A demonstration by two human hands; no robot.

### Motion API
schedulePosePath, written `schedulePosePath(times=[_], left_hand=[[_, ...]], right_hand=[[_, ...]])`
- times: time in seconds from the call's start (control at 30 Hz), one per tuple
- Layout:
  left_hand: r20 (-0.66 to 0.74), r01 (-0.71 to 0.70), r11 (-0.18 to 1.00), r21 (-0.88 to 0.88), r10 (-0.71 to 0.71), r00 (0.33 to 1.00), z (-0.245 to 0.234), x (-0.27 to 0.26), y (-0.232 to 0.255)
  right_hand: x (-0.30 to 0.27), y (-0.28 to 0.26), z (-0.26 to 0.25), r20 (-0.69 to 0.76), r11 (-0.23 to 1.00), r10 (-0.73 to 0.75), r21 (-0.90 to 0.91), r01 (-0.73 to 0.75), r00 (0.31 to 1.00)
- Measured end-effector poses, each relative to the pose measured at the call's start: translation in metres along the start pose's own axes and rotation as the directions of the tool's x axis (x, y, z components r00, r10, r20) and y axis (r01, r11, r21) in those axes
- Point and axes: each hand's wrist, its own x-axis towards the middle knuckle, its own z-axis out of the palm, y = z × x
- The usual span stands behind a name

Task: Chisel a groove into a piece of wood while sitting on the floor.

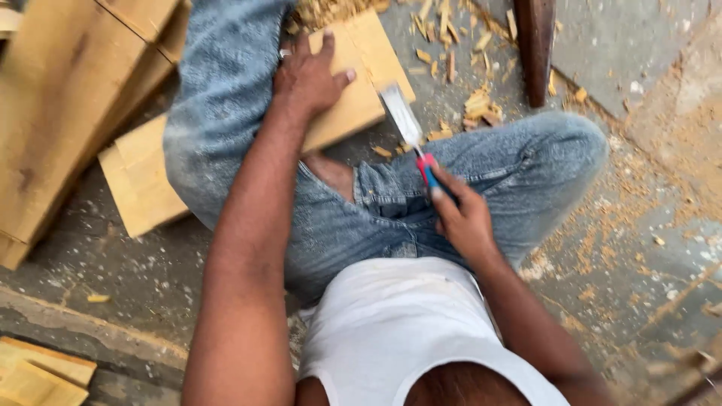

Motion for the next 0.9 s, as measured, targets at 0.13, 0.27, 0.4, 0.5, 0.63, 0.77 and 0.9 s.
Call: schedulePosePath(times=[0.13,0.27,0.4,0.5,0.63,0.77,0.9], left_hand=[[-0.008,0.010,0.999,0.044,-0.010,1.000,0.008,0.008,-0.008],[-0.065,-0.020,0.997,0.073,0.025,0.998,0.012,0.016,-0.013],[-0.078,-0.038,0.999,0.000,0.038,0.996,0.013,0.019,-0.016],[-0.117,-0.068,0.998,0.000,0.067,0.991,0.019,0.023,-0.030],[-0.193,-0.148,0.989,-0.004,0.145,0.970,0.025,0.043,-0.039],[-0.120,-0.064,0.997,-0.041,0.058,0.991,-0.011,0.016,-0.010],[-0.006,-0.002,0.999,-0.051,0.002,1.000,0.009,0.002,-0.011]], right_hand=[[-0.007,-0.004,-0.002,0.014,0.998,0.061,0.008,-0.061,0.998],[0.028,-0.004,0.007,0.022,1.000,0.015,0.004,-0.015,1.000],[0.005,-0.003,-0.005,0.032,1.000,-0.019,0.005,0.019,0.999],[0.016,-0.002,0.002,0.042,0.998,0.048,-0.040,-0.046,0.998],[0.050,-0.013,0.018,0.026,0.996,-0.087,0.039,0.086,0.996],[0.030,-0.009,0.004,0.069,0.996,-0.077,0.049,0.074,0.995],[0.037,-0.014,0.016,0.041,0.998,-0.009,-0.054,0.012,0.999]])
